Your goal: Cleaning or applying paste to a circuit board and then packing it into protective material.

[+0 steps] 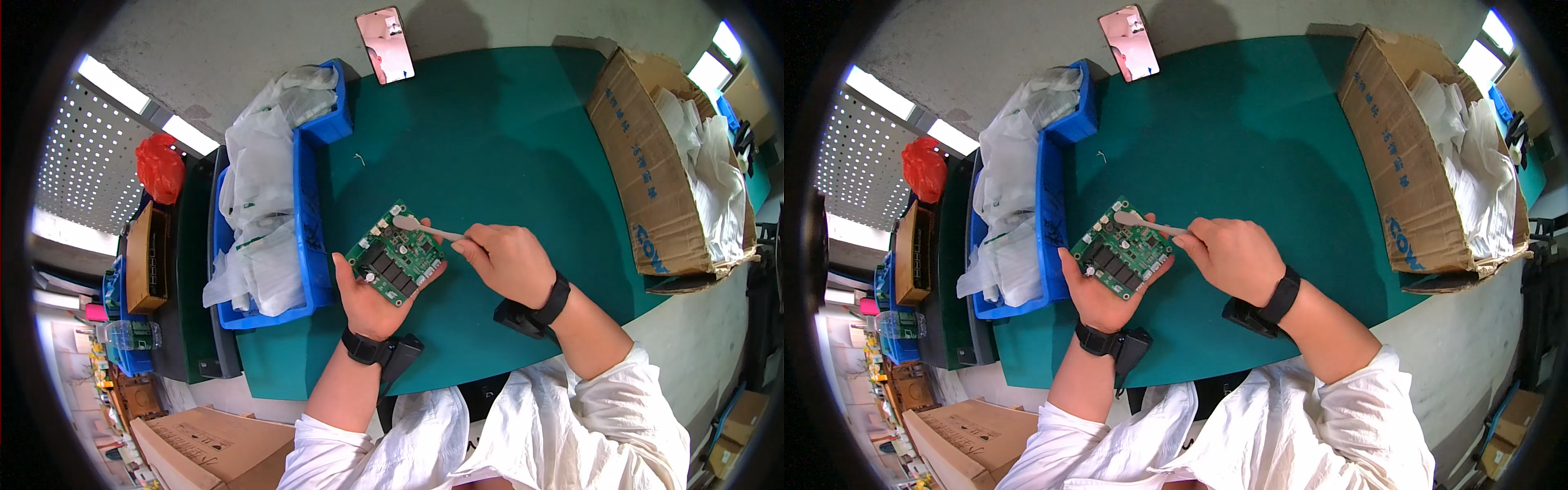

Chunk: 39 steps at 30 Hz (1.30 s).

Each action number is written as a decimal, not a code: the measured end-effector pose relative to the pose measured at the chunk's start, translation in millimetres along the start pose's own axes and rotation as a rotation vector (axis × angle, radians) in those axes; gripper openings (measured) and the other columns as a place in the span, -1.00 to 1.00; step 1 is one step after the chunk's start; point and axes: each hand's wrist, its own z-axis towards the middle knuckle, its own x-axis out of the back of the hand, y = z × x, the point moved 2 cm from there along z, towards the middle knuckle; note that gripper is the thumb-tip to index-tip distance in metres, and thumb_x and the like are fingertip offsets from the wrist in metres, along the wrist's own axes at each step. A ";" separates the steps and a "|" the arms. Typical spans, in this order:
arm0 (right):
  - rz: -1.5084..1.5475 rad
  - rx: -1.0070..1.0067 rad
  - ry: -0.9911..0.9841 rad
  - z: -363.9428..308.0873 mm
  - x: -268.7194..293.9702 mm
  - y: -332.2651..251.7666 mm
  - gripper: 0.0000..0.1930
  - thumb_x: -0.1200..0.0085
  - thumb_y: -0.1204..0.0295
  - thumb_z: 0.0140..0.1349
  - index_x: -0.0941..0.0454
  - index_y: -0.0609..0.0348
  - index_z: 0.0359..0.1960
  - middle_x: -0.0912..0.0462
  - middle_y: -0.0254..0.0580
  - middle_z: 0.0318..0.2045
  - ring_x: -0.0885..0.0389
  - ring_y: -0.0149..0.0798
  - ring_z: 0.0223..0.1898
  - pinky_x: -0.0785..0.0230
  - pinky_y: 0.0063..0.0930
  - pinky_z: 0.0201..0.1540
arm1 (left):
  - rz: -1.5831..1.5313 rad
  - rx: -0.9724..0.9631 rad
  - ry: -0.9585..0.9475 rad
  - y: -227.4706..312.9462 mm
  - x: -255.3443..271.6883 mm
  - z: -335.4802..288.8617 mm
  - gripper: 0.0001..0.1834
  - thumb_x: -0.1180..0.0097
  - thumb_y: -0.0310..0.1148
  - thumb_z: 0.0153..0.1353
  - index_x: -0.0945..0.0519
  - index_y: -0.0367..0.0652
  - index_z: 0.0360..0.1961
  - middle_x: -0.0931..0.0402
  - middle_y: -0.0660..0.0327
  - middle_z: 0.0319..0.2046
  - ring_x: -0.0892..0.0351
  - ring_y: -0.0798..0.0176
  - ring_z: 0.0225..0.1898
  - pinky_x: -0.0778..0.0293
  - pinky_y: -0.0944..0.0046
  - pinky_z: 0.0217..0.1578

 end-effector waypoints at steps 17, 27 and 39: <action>0.021 -0.014 -0.092 -4.0 -13.8 -2.9 -0.69 -0.09 0.24 0.28 -0.51 0.19 -0.52 -0.55 -0.04 -0.64 -0.56 0.06 -0.58 -0.40 -0.12 -0.53 | -0.178 -0.122 -0.019 3.9 -3.8 2.1 0.14 -0.05 0.45 0.03 -0.09 -0.16 0.42 -0.12 -0.03 0.37 -0.01 -0.22 0.41 0.02 -0.36 0.34; -0.006 0.022 0.118 5.5 2.2 0.9 -0.75 -0.15 0.28 0.24 -0.51 0.17 -0.50 -0.56 -0.11 -0.60 -0.56 0.03 -0.57 -0.42 -0.17 -0.52 | -0.119 -0.119 0.010 0.4 -2.4 -1.1 0.11 -0.07 0.40 0.05 -0.05 -0.09 0.44 -0.02 -0.04 0.41 0.10 -0.22 0.44 0.12 -0.39 0.36; -0.008 0.022 0.028 3.6 -2.8 3.6 -0.72 -0.13 0.26 0.26 -0.51 0.18 -0.51 -0.55 -0.08 -0.62 -0.55 0.03 -0.58 -0.38 -0.14 -0.54 | -0.137 -0.164 0.026 2.9 -1.7 -1.5 0.14 -0.04 0.47 0.02 -0.10 -0.15 0.42 -0.10 -0.03 0.39 -0.01 -0.21 0.42 0.03 -0.33 0.35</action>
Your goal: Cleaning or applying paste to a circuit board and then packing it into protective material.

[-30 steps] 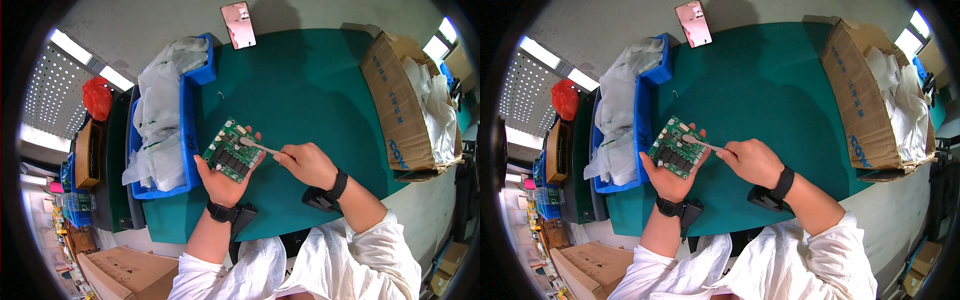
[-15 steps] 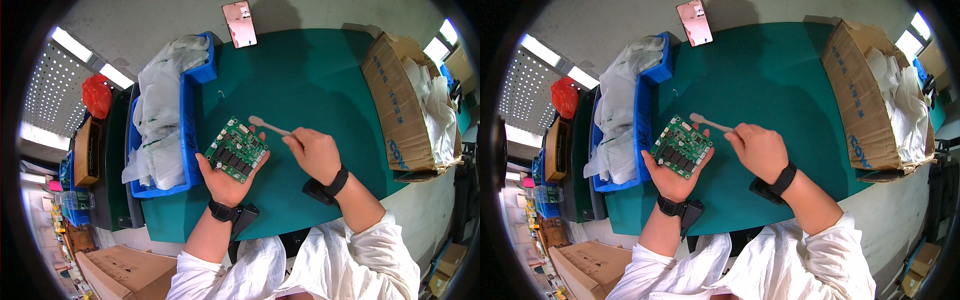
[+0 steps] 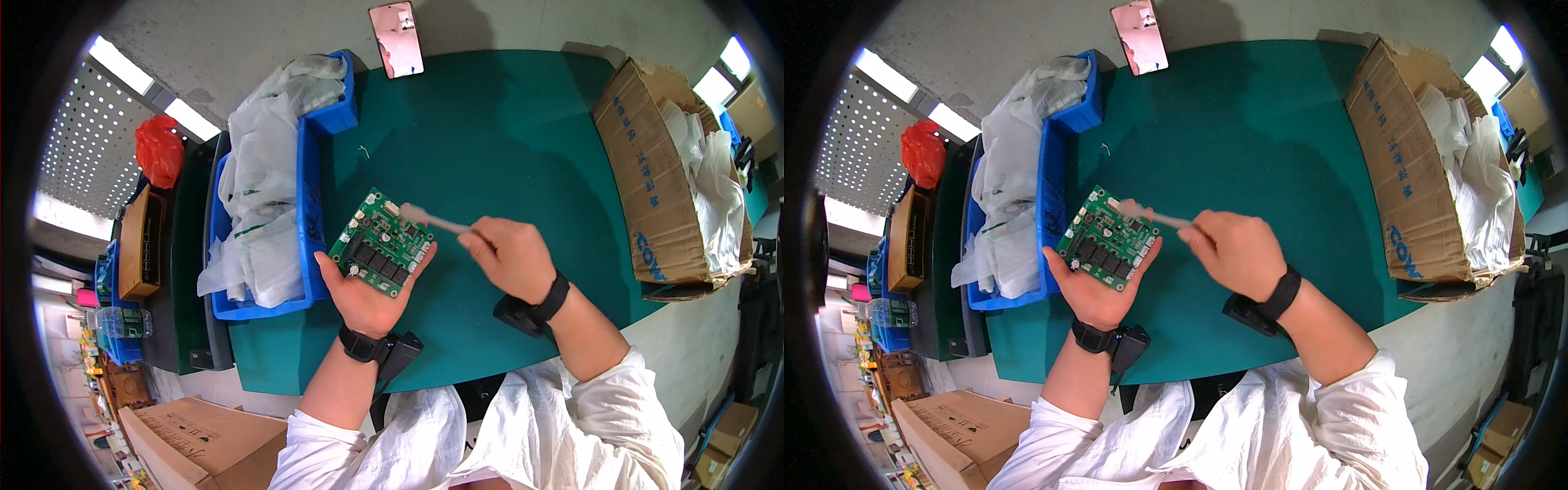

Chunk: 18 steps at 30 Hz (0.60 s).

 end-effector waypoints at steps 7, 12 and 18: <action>-0.055 -0.102 -0.003 3.0 2.4 8.1 -0.73 -0.11 0.24 0.27 -0.52 0.17 -0.49 -0.57 -0.08 -0.60 -0.57 0.03 -0.55 -0.41 -0.14 -0.51 | -0.085 0.037 -0.055 4.4 3.8 0.0 0.10 -0.07 0.42 0.04 -0.09 -0.11 0.43 -0.06 -0.08 0.39 0.08 -0.27 0.43 0.03 -0.43 0.32; 0.035 0.066 -0.095 -1.8 -2.3 -3.2 -0.73 -0.12 0.23 0.25 -0.53 0.15 -0.49 -0.57 -0.09 -0.59 -0.58 0.02 -0.54 -0.41 -0.13 -0.50 | -0.101 0.058 -0.076 3.9 1.7 1.0 0.08 -0.08 0.38 0.06 -0.08 -0.10 0.43 -0.03 -0.10 0.39 0.09 -0.28 0.43 -0.01 -0.45 0.31; -0.065 -0.080 0.022 6.7 9.1 11.2 -0.72 -0.16 0.21 0.23 -0.54 0.15 -0.50 -0.55 -0.13 -0.60 -0.55 -0.01 -0.56 -0.39 -0.18 -0.52 | -0.110 0.062 -0.063 7.4 6.1 2.1 0.07 -0.07 0.39 0.06 -0.10 -0.12 0.42 -0.02 -0.13 0.39 0.10 -0.27 0.44 0.03 -0.44 0.32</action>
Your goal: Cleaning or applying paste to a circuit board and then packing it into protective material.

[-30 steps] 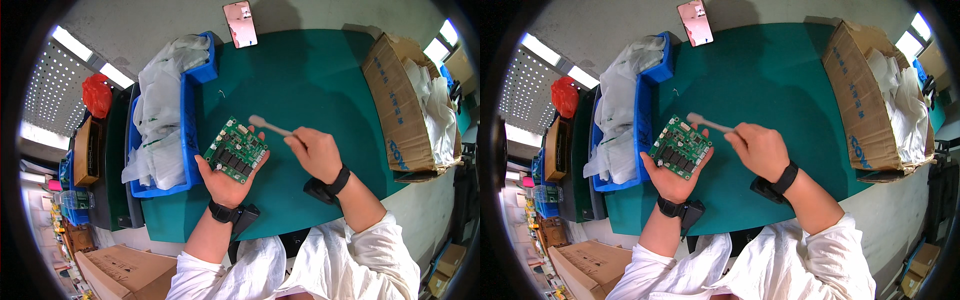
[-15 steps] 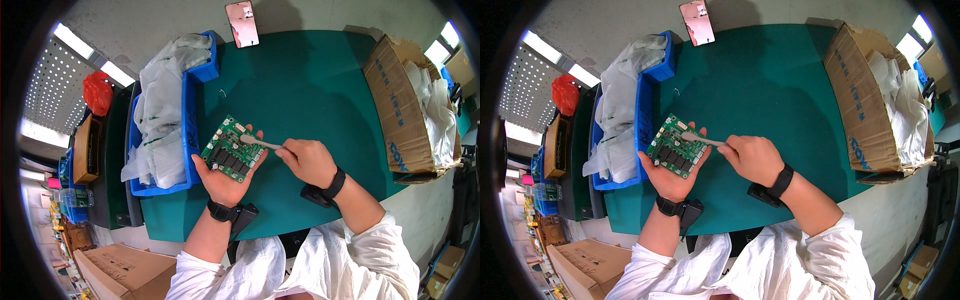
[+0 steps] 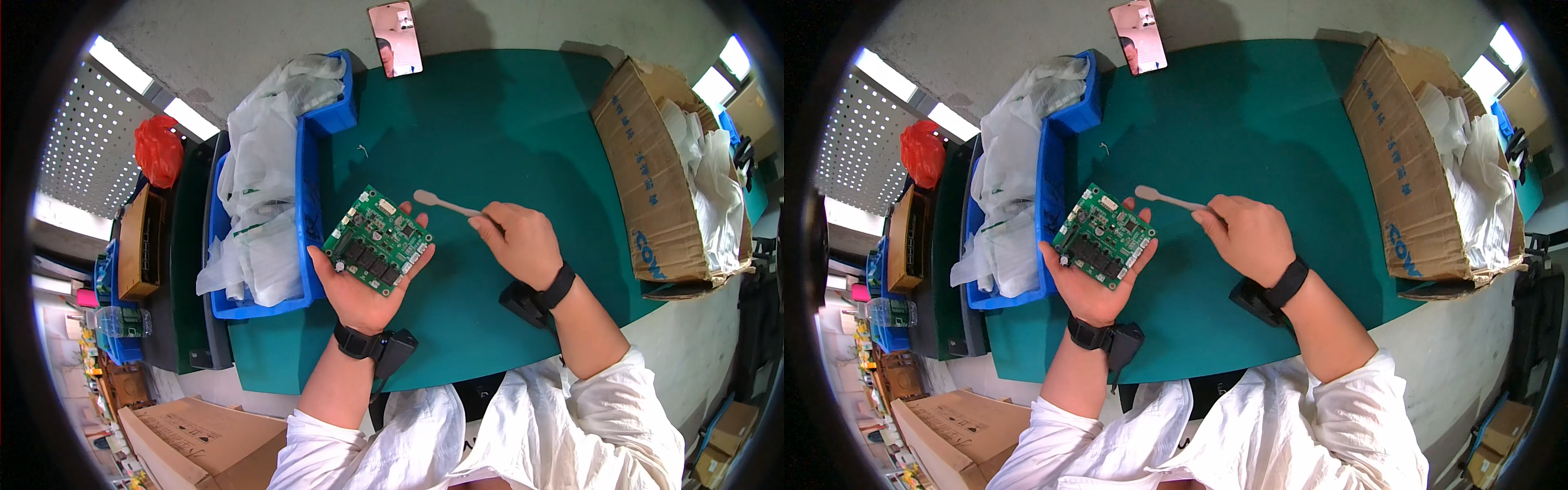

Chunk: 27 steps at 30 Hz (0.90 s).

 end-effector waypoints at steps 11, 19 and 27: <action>-0.118 0.007 0.033 1.0 3.0 0.8 -0.70 -0.17 0.17 0.21 -0.57 0.12 -0.54 -0.55 -0.18 -0.63 -0.56 -0.08 -0.58 -0.39 -0.22 -0.54 | 0.072 -0.032 0.019 1.4 -1.6 -0.6 0.08 -0.07 0.41 0.04 -0.13 -0.09 0.42 -0.04 -0.15 0.39 0.03 -0.32 0.41 0.04 -0.39 0.34; -0.040 0.079 0.042 -1.9 -7.1 -1.5 -0.72 -0.19 0.22 0.20 -0.56 0.15 -0.53 -0.54 -0.15 -0.62 -0.55 -0.05 -0.57 -0.38 -0.20 -0.53 | 0.013 -0.023 0.008 2.4 1.7 1.2 0.08 -0.09 0.41 0.04 -0.14 -0.10 0.41 -0.08 -0.14 0.37 0.02 -0.34 0.40 0.01 -0.39 0.33; -0.048 0.122 -0.065 -2.7 -1.8 -5.6 -0.71 -0.17 0.21 0.22 -0.56 0.15 -0.53 -0.53 -0.14 -0.63 -0.56 -0.04 -0.56 -0.37 -0.19 -0.52 | -0.015 -0.042 0.032 1.8 -2.6 1.6 0.08 -0.07 0.42 0.04 -0.14 -0.11 0.41 -0.08 -0.12 0.37 0.05 -0.33 0.41 0.01 -0.40 0.32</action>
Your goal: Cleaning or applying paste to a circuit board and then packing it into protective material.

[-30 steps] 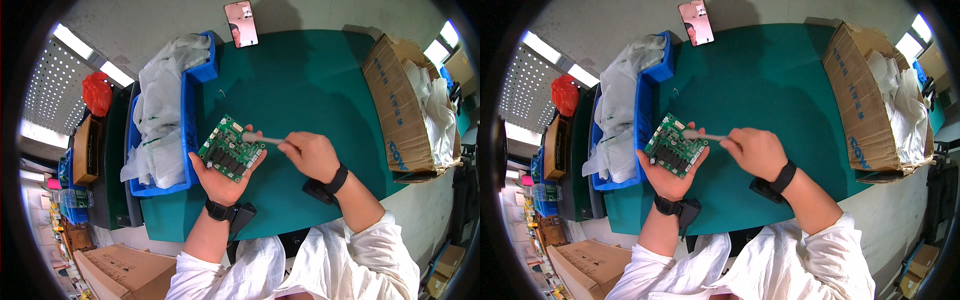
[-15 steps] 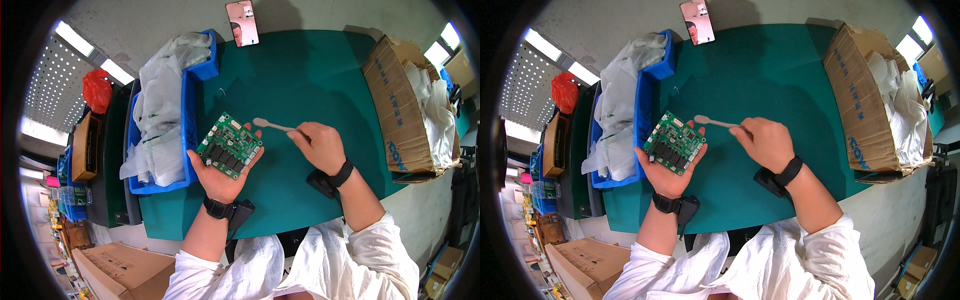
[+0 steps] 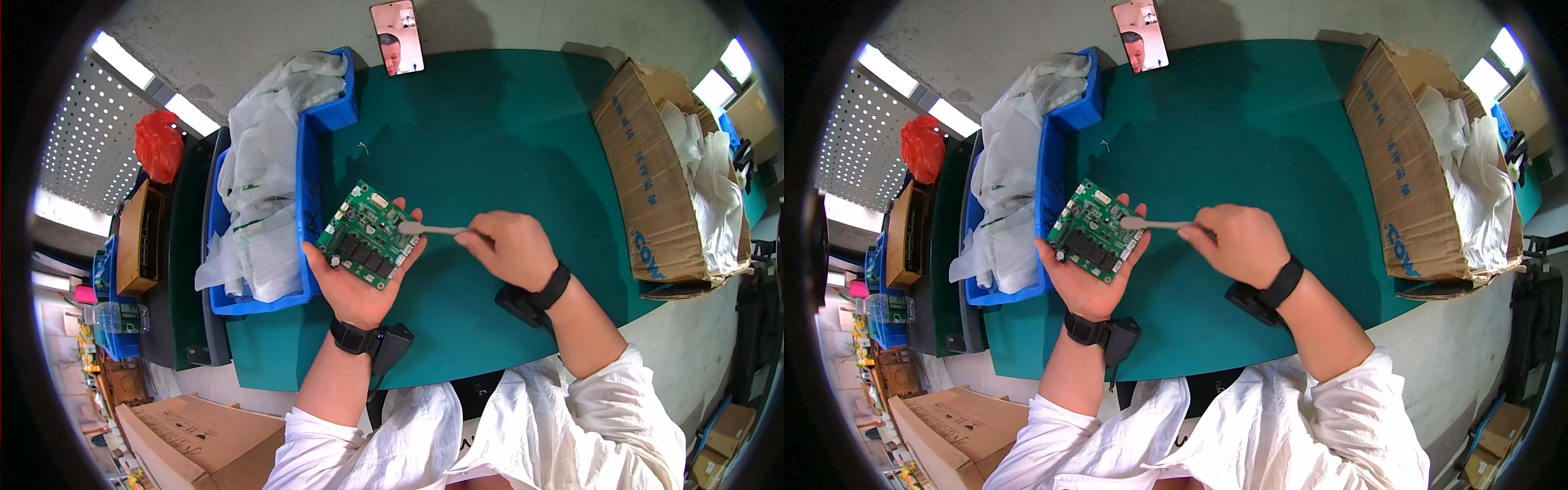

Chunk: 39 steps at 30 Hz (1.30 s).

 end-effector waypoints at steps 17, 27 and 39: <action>0.174 -0.093 -0.201 3.8 5.1 4.9 -0.72 -0.18 0.29 0.22 -0.56 0.25 -0.54 -0.48 -0.07 -0.69 -0.46 -0.04 -0.62 -0.29 -0.26 -0.54 | -0.030 -0.012 -0.038 6.9 2.4 -0.6 0.04 -0.02 0.40 0.09 -0.10 -0.07 0.42 -0.03 -0.11 0.39 0.11 -0.29 0.43 -0.05 -0.41 0.31; 0.131 -0.065 -0.141 2.6 7.5 5.4 -0.68 -0.22 0.20 0.17 -0.58 0.20 -0.57 -0.53 -0.08 -0.66 -0.52 0.01 -0.59 -0.32 -0.17 -0.53 | 0.059 0.012 -0.045 4.4 1.4 0.8 0.08 -0.09 0.41 0.03 -0.12 -0.08 0.41 -0.07 -0.16 0.37 0.07 -0.34 0.41 0.03 -0.41 0.33; 0.198 0.136 -0.162 -3.3 -0.5 -4.6 -0.69 -0.24 0.19 0.14 -0.59 0.17 -0.58 -0.51 -0.13 -0.67 -0.51 -0.02 -0.60 -0.33 -0.20 -0.54 | 0.033 0.024 -0.008 4.4 4.0 0.7 0.09 -0.14 0.40 0.00 -0.14 -0.06 0.41 -0.08 -0.09 0.38 0.07 -0.31 0.42 0.06 -0.39 0.35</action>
